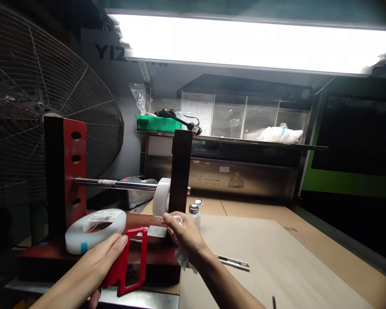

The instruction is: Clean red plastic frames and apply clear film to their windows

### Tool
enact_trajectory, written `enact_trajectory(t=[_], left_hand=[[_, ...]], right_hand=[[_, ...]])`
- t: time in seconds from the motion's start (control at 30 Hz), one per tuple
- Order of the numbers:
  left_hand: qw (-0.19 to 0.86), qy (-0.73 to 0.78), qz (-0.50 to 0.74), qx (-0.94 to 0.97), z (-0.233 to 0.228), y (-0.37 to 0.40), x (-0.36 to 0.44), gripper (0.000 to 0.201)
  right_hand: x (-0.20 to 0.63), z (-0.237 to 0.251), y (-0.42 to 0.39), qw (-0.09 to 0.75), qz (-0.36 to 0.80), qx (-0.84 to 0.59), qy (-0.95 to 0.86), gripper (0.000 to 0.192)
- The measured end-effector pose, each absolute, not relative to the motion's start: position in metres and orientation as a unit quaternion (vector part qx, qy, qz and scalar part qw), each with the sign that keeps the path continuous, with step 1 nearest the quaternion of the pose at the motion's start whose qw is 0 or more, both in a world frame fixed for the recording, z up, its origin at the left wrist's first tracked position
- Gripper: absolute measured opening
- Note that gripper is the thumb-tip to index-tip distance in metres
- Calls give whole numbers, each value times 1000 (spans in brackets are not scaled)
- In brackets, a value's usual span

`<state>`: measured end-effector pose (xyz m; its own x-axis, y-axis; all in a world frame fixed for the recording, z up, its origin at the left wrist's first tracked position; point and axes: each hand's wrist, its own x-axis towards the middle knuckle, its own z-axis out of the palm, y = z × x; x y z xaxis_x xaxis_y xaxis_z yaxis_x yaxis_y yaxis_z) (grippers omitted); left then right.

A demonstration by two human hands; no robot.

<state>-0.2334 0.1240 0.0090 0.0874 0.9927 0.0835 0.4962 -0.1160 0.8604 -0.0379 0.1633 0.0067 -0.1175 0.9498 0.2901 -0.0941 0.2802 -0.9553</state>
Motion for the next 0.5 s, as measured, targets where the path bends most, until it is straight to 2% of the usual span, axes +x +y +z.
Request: enact_trajectory(t=[0.2, 0.5], left_hand=[[344, 577, 359, 648, 29, 122, -229, 52], [333, 587, 343, 653, 24, 130, -232, 48]], right_hand=[[-47, 4, 163, 567, 475, -389, -549, 23], [-42, -2, 162, 575, 484, -381, -539, 35]])
